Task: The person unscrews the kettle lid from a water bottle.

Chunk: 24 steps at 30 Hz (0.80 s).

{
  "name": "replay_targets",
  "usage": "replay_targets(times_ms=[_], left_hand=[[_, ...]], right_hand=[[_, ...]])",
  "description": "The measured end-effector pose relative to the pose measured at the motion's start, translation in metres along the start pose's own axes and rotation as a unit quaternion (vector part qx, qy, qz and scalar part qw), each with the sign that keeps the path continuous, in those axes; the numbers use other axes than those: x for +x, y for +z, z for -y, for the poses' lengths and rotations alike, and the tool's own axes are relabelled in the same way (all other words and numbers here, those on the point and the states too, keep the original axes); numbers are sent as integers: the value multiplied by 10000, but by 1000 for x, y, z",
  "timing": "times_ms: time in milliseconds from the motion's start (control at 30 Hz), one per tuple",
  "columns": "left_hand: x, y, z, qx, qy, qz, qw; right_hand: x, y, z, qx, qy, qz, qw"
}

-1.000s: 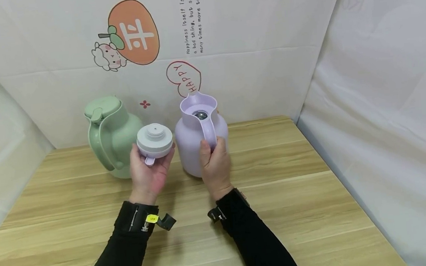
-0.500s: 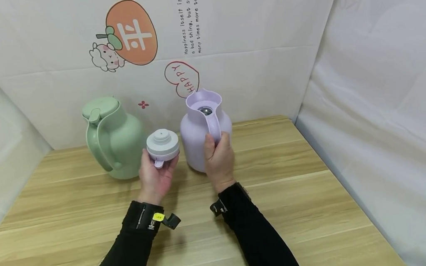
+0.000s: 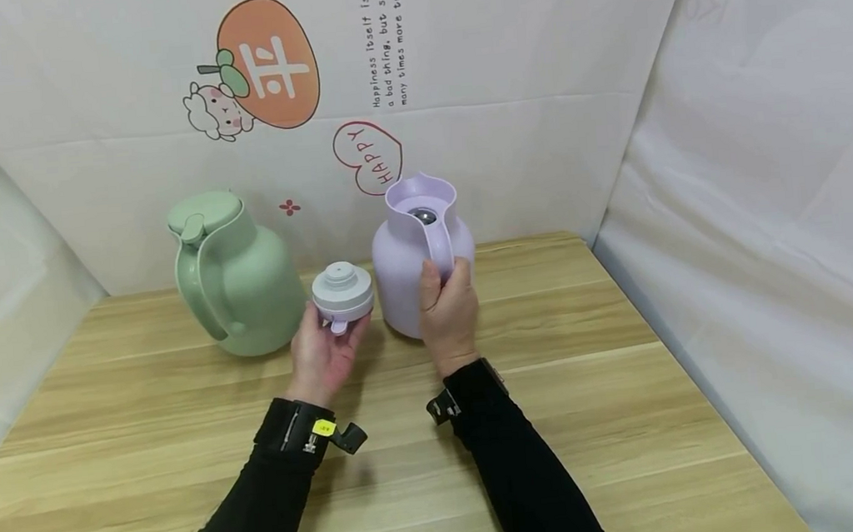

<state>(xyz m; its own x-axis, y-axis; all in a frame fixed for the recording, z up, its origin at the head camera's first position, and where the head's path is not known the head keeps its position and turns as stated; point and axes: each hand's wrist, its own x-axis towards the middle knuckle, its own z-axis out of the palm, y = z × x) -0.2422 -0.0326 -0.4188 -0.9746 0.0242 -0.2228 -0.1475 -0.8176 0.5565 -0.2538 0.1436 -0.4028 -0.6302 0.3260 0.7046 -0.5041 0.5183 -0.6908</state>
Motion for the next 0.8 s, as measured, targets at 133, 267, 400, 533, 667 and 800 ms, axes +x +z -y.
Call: replay_targets(times_ms=[133, 267, 400, 533, 667, 800], left_hand=[[2, -1, 1, -15, -99, 113, 9999], [2, -3, 2, -10, -205, 358, 9991], [1, -5, 4, -1, -254, 688, 9973], [1, -6, 7, 196, -50, 973, 9951], [2, -6, 10, 419, 184, 1006, 9939], [6, -7, 13, 510, 263, 937, 9939]], right_hand=[[3, -1, -2, -4, 52, 1, 10000], [5, -1, -4, -78, 87, -52, 9999], [7, -3, -6, -143, 111, -103, 9998], [10, -4, -8, -189, 160, -135, 9996], [12, -5, -11, -241, 220, -150, 9994], [15, -6, -14, -223, 256, -97, 9994]])
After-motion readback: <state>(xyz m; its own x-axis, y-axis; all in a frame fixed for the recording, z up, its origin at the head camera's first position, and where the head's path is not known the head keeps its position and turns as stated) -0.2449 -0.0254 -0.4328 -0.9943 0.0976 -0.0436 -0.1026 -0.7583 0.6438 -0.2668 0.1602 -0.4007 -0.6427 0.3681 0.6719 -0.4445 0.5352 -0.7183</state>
